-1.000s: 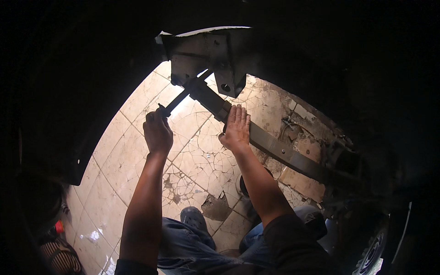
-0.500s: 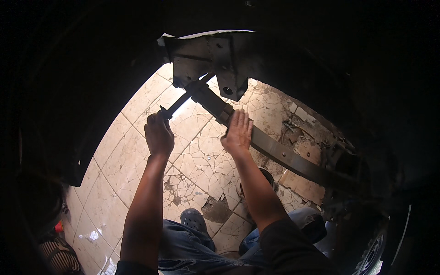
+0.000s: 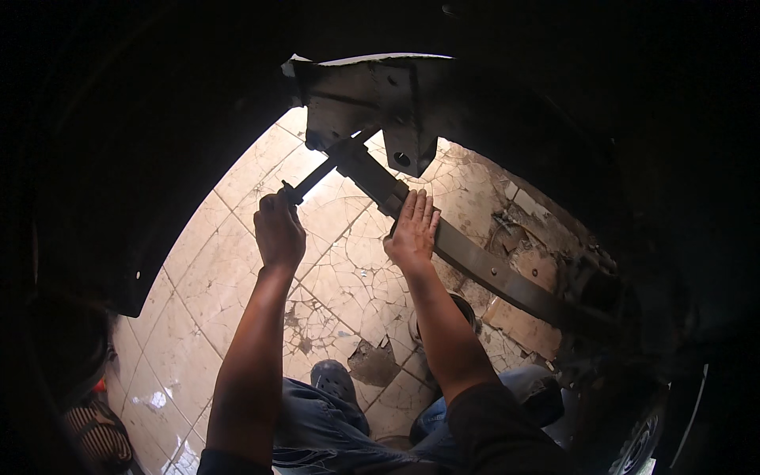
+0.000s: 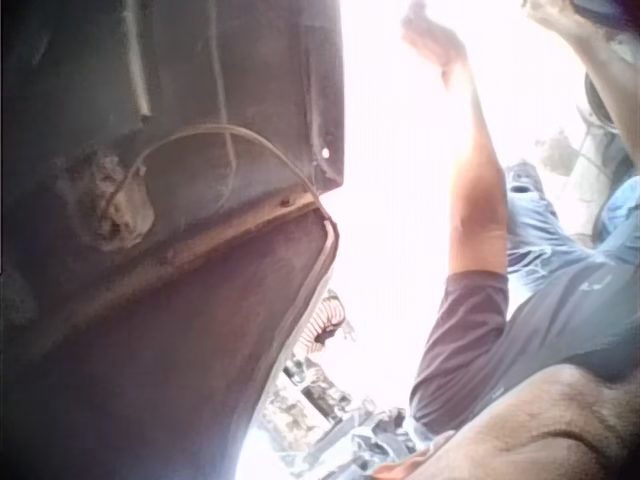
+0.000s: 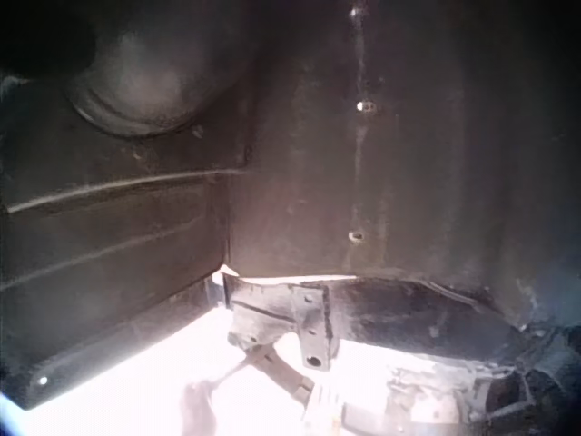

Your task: The person kneels under a vehicle and uses a wrench to tighten bolts on a metal frame component. The person holds the frame with one hand and turns the wrench with the other, repeating the motion along the length of the frame.

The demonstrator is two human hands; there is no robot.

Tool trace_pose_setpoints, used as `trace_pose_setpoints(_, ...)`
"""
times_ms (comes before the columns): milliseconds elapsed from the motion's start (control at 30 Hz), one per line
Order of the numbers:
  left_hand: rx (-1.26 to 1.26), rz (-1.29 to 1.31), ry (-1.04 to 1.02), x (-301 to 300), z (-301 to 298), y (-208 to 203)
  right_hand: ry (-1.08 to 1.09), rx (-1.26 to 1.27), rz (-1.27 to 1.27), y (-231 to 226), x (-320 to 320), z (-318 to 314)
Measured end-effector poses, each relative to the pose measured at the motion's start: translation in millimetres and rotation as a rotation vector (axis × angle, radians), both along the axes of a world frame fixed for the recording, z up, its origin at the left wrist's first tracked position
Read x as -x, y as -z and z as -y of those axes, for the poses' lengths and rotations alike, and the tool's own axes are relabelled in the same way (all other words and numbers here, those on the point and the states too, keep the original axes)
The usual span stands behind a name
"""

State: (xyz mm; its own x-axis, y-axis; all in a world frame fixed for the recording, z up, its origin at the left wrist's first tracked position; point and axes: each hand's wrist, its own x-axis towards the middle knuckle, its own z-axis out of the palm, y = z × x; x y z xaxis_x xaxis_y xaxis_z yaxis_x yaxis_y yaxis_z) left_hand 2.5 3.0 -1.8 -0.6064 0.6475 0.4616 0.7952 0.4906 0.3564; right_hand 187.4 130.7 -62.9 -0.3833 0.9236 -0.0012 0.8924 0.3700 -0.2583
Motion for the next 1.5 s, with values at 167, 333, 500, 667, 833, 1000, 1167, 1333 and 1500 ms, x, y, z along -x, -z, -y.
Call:
trace_pose_setpoints(167,-0.014,0.053,0.019,-2.9,-0.1,-1.3,0.148,0.022,0.057,14.1,-59.7,13.7)
trace_pose_setpoints(333,-0.012,0.011,-0.014,-2.0,-1.1,2.0,0.197,0.096,0.103,0.2,-17.7,4.1)
trace_pose_setpoints(500,-0.006,0.003,0.023,-3.5,0.6,-4.0,-0.03,-0.017,-0.052,-3.5,4.3,0.6)
trace_pose_setpoints(667,-0.048,0.024,0.02,-4.2,0.9,0.6,0.156,0.031,0.153,11.0,-53.3,9.1)
trace_pose_setpoints(833,-0.012,0.021,-0.006,-6.3,-0.1,-0.8,0.255,0.045,0.124,12.9,-57.2,10.4)
trace_pose_setpoints(1000,0.003,0.009,0.025,0.5,-3.5,3.0,0.022,0.007,0.006,-7.2,0.5,10.4)
trace_pose_setpoints(1167,-0.056,-0.038,0.048,5.2,2.3,6.8,0.056,0.01,0.093,9.1,-40.1,16.0)
trace_pose_setpoints(1333,-0.025,-0.014,0.004,-3.0,-1.1,3.7,0.316,0.107,0.156,16.6,-91.0,8.4)
trace_pose_setpoints(1500,0.039,0.04,0.013,-0.5,-4.0,-0.7,0.082,0.104,0.044,-0.9,-14.2,-5.6)
